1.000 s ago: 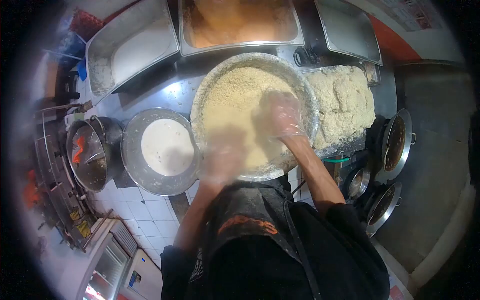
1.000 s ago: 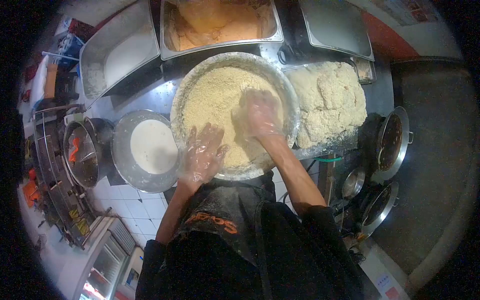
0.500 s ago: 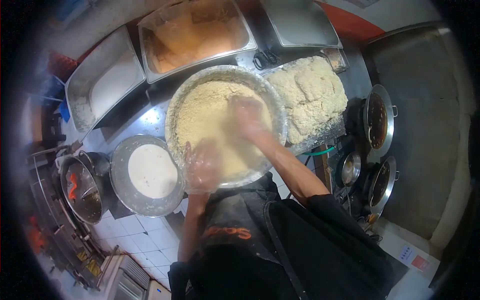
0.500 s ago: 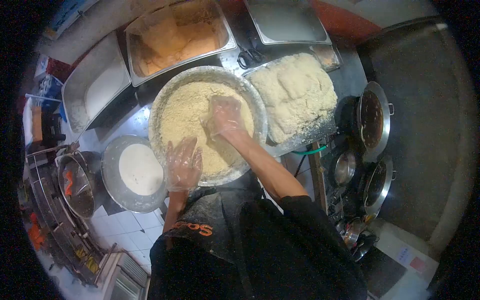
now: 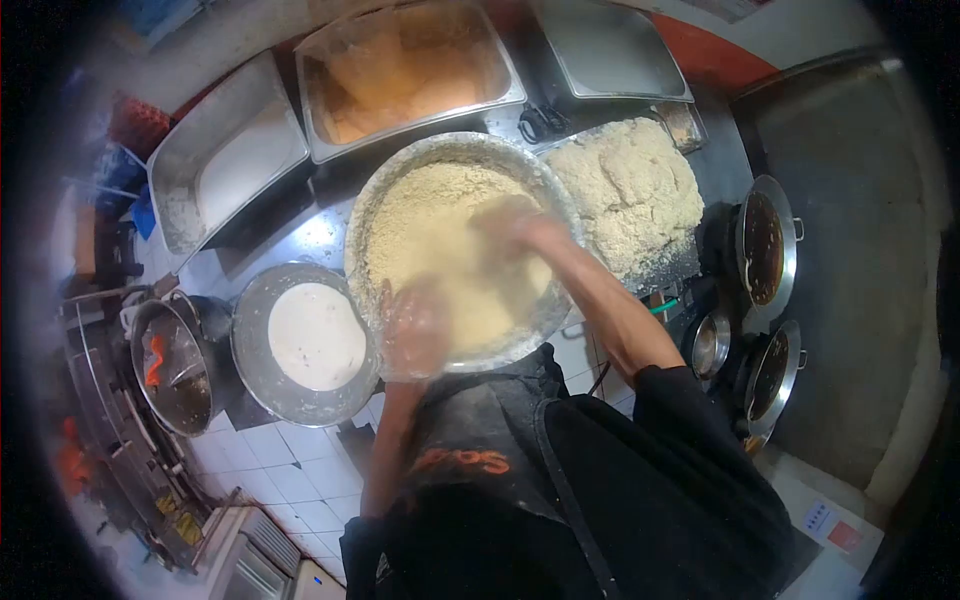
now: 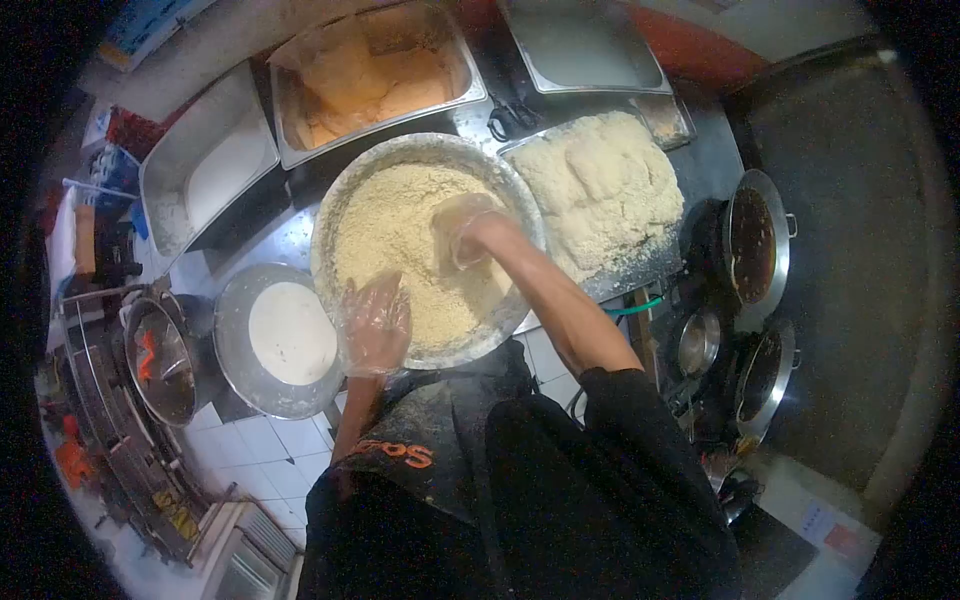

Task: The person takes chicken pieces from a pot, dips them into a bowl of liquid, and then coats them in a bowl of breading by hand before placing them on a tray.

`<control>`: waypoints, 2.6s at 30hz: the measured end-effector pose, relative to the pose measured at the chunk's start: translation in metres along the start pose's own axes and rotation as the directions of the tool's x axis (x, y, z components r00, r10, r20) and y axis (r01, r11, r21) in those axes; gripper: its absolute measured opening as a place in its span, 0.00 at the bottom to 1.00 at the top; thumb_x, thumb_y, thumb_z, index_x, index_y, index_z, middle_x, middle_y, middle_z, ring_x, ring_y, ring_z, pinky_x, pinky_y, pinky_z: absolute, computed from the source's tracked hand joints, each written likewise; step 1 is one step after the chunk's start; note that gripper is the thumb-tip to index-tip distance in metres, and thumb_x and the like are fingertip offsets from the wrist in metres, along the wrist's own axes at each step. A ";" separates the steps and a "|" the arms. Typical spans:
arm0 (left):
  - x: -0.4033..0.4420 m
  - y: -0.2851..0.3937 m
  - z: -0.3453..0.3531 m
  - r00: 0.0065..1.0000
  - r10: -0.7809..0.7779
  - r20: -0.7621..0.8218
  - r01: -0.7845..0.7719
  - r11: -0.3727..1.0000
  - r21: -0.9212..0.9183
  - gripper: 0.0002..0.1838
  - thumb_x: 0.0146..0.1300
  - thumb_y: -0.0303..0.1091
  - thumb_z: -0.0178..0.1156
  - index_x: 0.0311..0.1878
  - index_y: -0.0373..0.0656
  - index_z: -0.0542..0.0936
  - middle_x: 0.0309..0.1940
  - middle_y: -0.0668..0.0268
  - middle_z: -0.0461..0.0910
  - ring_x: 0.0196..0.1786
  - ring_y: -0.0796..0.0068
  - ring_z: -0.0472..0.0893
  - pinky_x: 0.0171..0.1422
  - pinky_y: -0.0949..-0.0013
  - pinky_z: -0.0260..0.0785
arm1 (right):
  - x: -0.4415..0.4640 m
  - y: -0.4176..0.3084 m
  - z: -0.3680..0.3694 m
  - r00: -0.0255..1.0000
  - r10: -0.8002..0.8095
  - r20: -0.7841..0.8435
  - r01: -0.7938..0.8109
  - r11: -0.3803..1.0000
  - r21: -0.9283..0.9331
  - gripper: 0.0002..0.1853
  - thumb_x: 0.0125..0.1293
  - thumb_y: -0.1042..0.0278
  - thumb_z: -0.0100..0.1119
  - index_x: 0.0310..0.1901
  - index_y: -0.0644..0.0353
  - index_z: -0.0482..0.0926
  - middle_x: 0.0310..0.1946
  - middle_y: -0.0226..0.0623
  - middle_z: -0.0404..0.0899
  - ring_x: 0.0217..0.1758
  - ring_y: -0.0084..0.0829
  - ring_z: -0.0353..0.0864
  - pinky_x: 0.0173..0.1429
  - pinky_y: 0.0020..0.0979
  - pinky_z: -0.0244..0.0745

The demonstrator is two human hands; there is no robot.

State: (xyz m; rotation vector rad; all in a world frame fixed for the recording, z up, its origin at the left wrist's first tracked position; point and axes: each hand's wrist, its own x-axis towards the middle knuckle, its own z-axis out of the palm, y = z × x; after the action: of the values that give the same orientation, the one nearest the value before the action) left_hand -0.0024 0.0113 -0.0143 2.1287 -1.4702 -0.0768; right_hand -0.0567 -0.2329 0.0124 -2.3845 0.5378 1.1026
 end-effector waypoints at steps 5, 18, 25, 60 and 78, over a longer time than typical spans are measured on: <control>0.004 0.004 -0.010 1.000 -0.006 -0.024 0.008 0.999 0.052 0.18 0.61 0.31 0.61 0.56 0.44 0.80 0.51 0.60 0.82 0.54 0.63 0.81 0.74 0.51 0.58 | 0.024 0.021 0.019 0.991 -0.050 -0.126 0.041 0.996 -0.079 0.35 0.46 0.40 0.71 0.53 0.53 0.82 0.50 0.42 0.83 0.52 0.40 0.83 0.56 0.39 0.76; 0.000 0.002 -0.005 0.994 -0.022 -0.104 0.025 0.999 0.030 0.19 0.62 0.32 0.62 0.57 0.45 0.79 0.53 0.60 0.82 0.56 0.62 0.80 0.74 0.54 0.60 | -0.037 0.020 -0.004 0.875 -0.163 -0.456 0.200 0.979 0.034 0.31 0.54 0.43 0.68 0.51 0.60 0.82 0.46 0.45 0.84 0.49 0.43 0.83 0.54 0.39 0.76; 0.000 -0.001 0.000 0.995 -0.023 -0.101 0.024 1.000 0.007 0.15 0.64 0.32 0.60 0.54 0.43 0.82 0.51 0.60 0.83 0.55 0.60 0.80 0.73 0.55 0.62 | -0.046 0.041 0.048 0.817 0.169 -0.551 0.421 0.478 0.771 0.30 0.57 0.56 0.68 0.55 0.72 0.76 0.39 0.47 0.83 0.43 0.30 0.82 0.48 0.34 0.76; 0.021 0.022 -0.005 0.964 -0.258 -0.062 0.259 0.966 0.007 0.11 0.63 0.28 0.60 0.49 0.42 0.81 0.49 0.56 0.82 0.52 0.52 0.80 0.58 0.55 0.71 | -0.134 0.329 0.050 0.649 0.692 -0.315 0.494 -0.069 0.867 0.13 0.70 0.67 0.57 0.51 0.65 0.77 0.47 0.41 0.77 0.46 0.31 0.81 0.47 0.31 0.86; -0.008 0.016 -0.033 0.963 -0.099 -0.252 0.103 0.995 0.006 0.14 0.59 0.28 0.65 0.50 0.39 0.82 0.50 0.59 0.83 0.53 0.63 0.82 0.61 0.57 0.72 | -0.083 0.320 0.046 0.628 0.340 -0.700 -0.252 0.940 0.230 0.28 0.76 0.53 0.41 0.70 0.62 0.64 0.71 0.48 0.62 0.74 0.45 0.60 0.76 0.40 0.52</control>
State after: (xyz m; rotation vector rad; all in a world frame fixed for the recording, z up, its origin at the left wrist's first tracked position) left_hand -0.0078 0.0277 0.0187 2.1379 -1.2201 0.1646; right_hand -0.3014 -0.4572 -0.0256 -2.6306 1.2680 0.1234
